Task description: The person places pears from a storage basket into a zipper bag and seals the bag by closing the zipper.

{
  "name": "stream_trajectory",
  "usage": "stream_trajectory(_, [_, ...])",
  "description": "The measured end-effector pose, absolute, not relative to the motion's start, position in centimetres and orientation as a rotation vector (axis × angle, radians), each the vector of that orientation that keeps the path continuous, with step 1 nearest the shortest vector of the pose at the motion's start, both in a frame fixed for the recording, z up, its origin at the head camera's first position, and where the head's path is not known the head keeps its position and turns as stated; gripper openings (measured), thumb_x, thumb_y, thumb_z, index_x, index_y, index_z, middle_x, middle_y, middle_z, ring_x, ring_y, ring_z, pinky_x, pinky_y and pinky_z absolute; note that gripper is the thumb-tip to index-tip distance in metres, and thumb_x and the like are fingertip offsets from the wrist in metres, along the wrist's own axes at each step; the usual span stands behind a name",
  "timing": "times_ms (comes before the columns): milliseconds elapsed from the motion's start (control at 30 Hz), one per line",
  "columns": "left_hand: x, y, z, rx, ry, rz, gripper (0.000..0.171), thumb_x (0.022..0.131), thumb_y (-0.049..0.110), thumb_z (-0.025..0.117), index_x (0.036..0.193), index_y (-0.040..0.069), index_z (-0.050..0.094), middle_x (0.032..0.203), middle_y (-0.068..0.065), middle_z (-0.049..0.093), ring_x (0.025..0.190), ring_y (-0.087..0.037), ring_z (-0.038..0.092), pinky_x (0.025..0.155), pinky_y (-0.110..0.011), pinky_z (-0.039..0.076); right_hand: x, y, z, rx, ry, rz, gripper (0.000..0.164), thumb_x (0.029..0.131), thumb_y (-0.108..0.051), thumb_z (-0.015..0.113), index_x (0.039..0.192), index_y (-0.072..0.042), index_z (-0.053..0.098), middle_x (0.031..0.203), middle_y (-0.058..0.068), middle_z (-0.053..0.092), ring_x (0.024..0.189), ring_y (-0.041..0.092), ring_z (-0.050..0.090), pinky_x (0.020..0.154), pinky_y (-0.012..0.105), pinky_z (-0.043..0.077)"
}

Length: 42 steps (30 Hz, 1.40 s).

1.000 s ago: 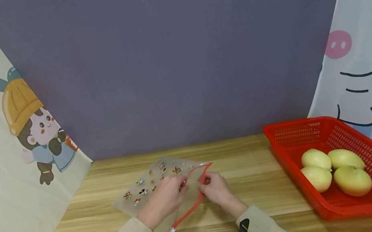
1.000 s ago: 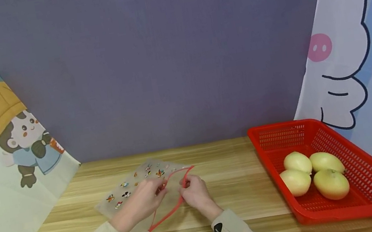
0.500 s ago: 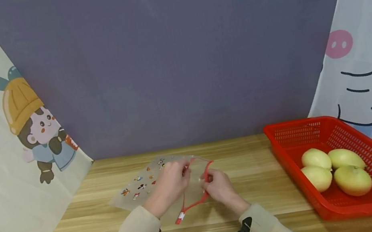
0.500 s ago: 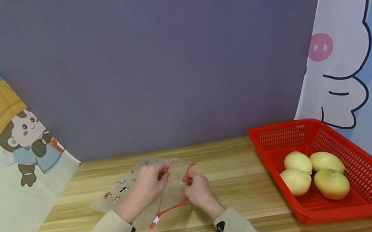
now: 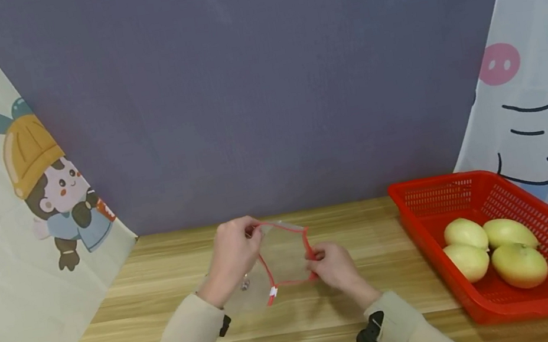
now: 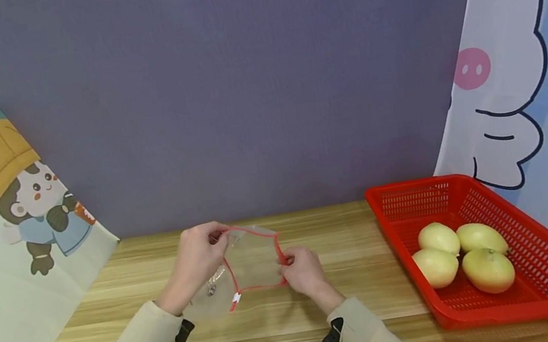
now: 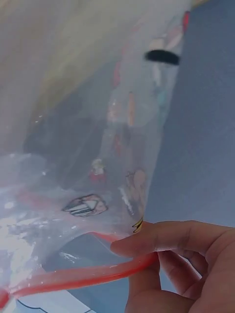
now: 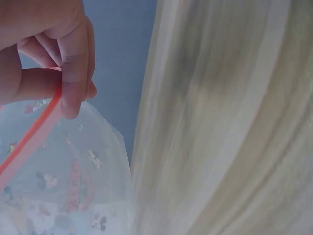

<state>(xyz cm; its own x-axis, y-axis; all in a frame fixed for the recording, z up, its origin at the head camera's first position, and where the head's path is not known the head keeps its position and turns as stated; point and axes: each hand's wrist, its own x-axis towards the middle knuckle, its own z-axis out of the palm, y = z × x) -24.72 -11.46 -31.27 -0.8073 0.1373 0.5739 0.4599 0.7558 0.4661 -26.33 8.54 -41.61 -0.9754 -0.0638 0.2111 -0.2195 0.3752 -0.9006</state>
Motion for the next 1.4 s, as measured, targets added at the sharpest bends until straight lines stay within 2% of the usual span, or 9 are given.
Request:
stream_trajectory(200, [-25.0,-12.2,-30.4,-0.416,-2.402,-0.877,0.01,0.088,0.0,0.068,0.09,0.001,0.078,0.078,-0.008,0.073,0.064,-0.015,0.063,0.059,-0.031,0.055,-26.6,9.4,-40.9,0.202,-2.477,1.718,0.007,0.085,0.009,0.072,0.092,0.006,0.072,0.074,0.015,0.071,0.056,0.017,0.067,0.059,0.042,0.063])
stream_trajectory(433, [-25.3,-13.1,-29.9,-0.341,-2.422,-0.948,0.012,0.09,0.002,0.068,0.094,0.0,0.08,0.085,-0.011,0.076,0.066,-0.017,0.064,0.057,-0.028,0.053,-26.8,10.8,-39.6,0.149,-2.478,1.805,0.007,0.088,0.008,0.07,0.095,0.008,0.071,0.076,0.011,0.07,0.058,0.017,0.068,0.061,0.037,0.064])
stream_trajectory(567, [-25.3,-13.5,-29.8,-0.281,-2.459,-1.066,0.014,0.093,0.004,0.067,0.099,0.0,0.079,0.088,-0.014,0.076,0.055,-0.013,0.063,0.047,-0.026,0.053,-26.7,11.8,-38.5,0.138,-2.471,1.793,0.009,0.089,0.006,0.07,0.097,0.008,0.072,0.081,0.012,0.071,0.06,0.016,0.069,0.063,0.036,0.064])
stream_trajectory(700, [-25.4,-13.9,-30.0,-0.244,-2.479,-1.189,0.016,0.095,0.004,0.066,0.104,-0.002,0.078,0.092,-0.019,0.075,0.048,-0.013,0.064,0.043,-0.026,0.055,-26.8,12.7,-37.3,0.149,-2.423,1.82,0.012,0.089,0.007,0.07,0.1,0.011,0.072,0.085,0.014,0.072,0.062,0.015,0.07,0.065,0.033,0.064])
stream_trajectory(867, [-25.4,-14.3,-30.5,-0.201,-2.513,-1.233,0.017,0.096,0.008,0.067,0.107,0.0,0.078,0.095,-0.016,0.075,0.052,-0.016,0.065,0.046,-0.027,0.054,-26.9,13.6,-36.1,0.161,-2.407,1.807,0.016,0.091,0.005,0.07,0.105,0.013,0.072,0.089,0.017,0.073,0.066,0.017,0.071,0.067,0.035,0.064])
stream_trajectory(1200, [-25.4,-14.4,-31.6,-0.122,-2.556,-1.346,0.013,0.096,0.009,0.07,0.104,0.002,0.078,0.087,-0.011,0.074,0.055,-0.014,0.065,0.043,-0.024,0.048,-27.2,14.7,-33.6,0.163,-2.482,1.687,0.015,0.091,0.002,0.071,0.104,0.01,0.073,0.094,0.017,0.074,0.069,0.017,0.071,0.069,0.035,0.064])
stream_trajectory(1400, [-25.3,-13.8,-32.3,-0.14,-2.524,-1.392,0.012,0.095,0.008,0.072,0.103,0.001,0.078,0.082,-0.008,0.073,0.054,-0.013,0.065,0.043,-0.022,0.046,-27.3,15.1,-32.2,0.212,-2.528,1.564,0.014,0.091,-0.001,0.071,0.102,0.006,0.075,0.091,0.015,0.074,0.067,0.017,0.071,0.068,0.034,0.063])
